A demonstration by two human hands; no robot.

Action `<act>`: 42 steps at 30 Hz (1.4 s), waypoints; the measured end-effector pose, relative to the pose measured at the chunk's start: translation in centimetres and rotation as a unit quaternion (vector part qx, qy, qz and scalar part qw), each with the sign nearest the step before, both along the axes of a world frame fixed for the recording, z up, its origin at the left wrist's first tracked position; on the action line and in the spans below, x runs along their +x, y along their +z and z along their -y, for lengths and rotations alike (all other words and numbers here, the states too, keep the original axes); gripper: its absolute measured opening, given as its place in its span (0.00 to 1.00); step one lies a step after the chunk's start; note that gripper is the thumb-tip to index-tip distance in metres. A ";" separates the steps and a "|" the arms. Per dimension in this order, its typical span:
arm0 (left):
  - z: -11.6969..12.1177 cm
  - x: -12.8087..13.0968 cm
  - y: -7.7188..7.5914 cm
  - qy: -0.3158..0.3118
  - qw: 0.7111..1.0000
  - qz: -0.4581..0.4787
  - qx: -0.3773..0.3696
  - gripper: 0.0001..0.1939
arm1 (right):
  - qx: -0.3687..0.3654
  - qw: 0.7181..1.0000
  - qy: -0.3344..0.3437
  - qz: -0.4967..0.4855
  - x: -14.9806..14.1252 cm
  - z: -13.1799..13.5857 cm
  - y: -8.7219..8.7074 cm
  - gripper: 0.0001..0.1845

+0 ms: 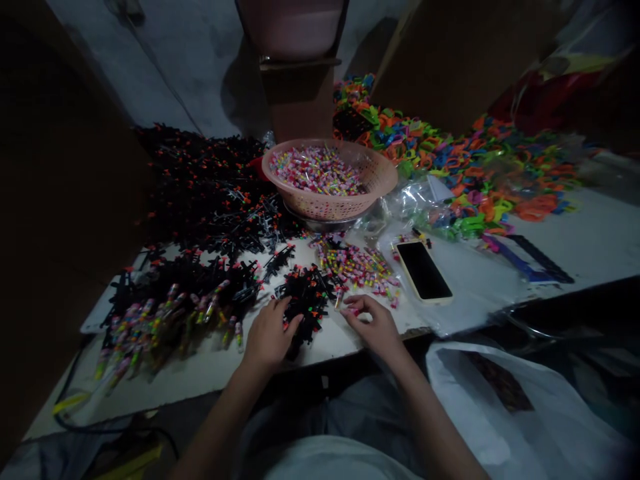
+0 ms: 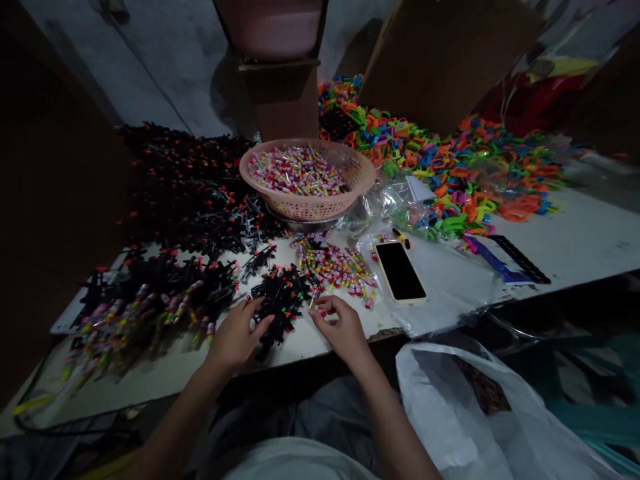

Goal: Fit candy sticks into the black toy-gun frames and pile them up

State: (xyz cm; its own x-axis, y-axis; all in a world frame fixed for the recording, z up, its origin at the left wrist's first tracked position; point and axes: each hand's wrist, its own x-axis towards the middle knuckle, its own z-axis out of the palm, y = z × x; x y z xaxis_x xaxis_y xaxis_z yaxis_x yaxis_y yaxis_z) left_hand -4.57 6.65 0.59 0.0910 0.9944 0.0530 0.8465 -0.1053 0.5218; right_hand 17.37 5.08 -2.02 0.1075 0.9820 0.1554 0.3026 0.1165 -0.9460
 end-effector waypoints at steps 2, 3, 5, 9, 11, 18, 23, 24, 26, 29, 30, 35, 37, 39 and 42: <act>-0.2 -0.1 -0.4 0.028 0.995 0.093 -0.023 0.22 | -0.035 0.999 0.011 -0.038 -0.3 0.3 -0.3 0.16; -0.3 -0.4 -0.5 0.043 0.988 0.144 -0.029 0.22 | -0.044 0.998 0.017 -0.053 -0.4 0.5 -0.4 0.17; -0.5 -1.1 -0.6 0.068 0.972 0.225 -0.028 0.22 | -0.049 0.996 0.025 -0.070 -0.9 0.7 -0.5 0.15; -0.3 -2.3 -0.1 0.094 0.956 0.279 -0.009 0.20 | -0.037 0.998 0.038 -0.041 -2.6 1.3 0.0 0.16; 0.2 -2.3 0.4 0.098 0.941 0.322 -0.017 0.21 | -0.023 0.998 0.044 -0.025 -3.6 1.6 0.3 0.17; 4.2 0.3 0.4 0.004 0.861 0.464 -0.210 0.23 | -0.051 0.988 0.081 -0.120 -6.0 2.4 1.1 0.17; 5.6 2.2 -0.1 -0.020 0.881 0.447 -0.156 0.17 | -0.048 0.984 0.119 -0.124 -6.4 3.3 2.7 0.16; 5.6 2.3 -0.1 -0.010 0.874 0.461 -0.154 0.17 | -0.038 0.985 0.130 -0.111 -6.2 3.5 3.1 0.17; 5.3 2.2 0.0 0.027 0.845 0.506 -0.170 0.18 | -0.022 0.988 0.126 -0.084 -5.5 3.6 3.6 0.19; 4.9 1.8 0.4 0.093 0.779 0.586 -0.201 0.21 | -0.014 0.993 0.106 -0.051 -4.7 3.9 3.7 0.22; 4.9 1.7 0.5 0.113 0.760 0.608 -0.200 0.21 | -0.011 0.993 0.110 -0.041 -4.6 4.1 3.5 0.21; 4.9 1.6 1.1 0.132 0.746 0.629 -0.176 0.19 | 0.011 0.993 0.107 -0.054 -5.5 5.2 2.1 0.13; 5.0 1.7 1.2 0.125 0.755 0.623 -0.166 0.18 | 0.026 0.994 0.078 -0.073 -5.9 5.4 1.9 0.08; 5.1 1.7 1.4 0.121 0.756 0.623 -0.160 0.18 | 0.040 0.993 0.064 -0.086 -6.2 5.4 1.8 0.04; 5.2 1.6 1.6 0.123 0.761 0.619 -0.153 0.17 | 0.054 0.993 0.059 -0.083 -6.4 5.4 2.0 0.03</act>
State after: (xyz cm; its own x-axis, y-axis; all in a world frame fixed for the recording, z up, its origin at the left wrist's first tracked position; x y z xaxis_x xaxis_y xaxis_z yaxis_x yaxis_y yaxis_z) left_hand -2.93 1.42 2.22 -0.0303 0.9564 -0.2906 -0.3380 0.2638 0.9034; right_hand 10.99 -0.32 -0.05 0.0255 0.9677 0.2508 0.1224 0.2460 -0.9615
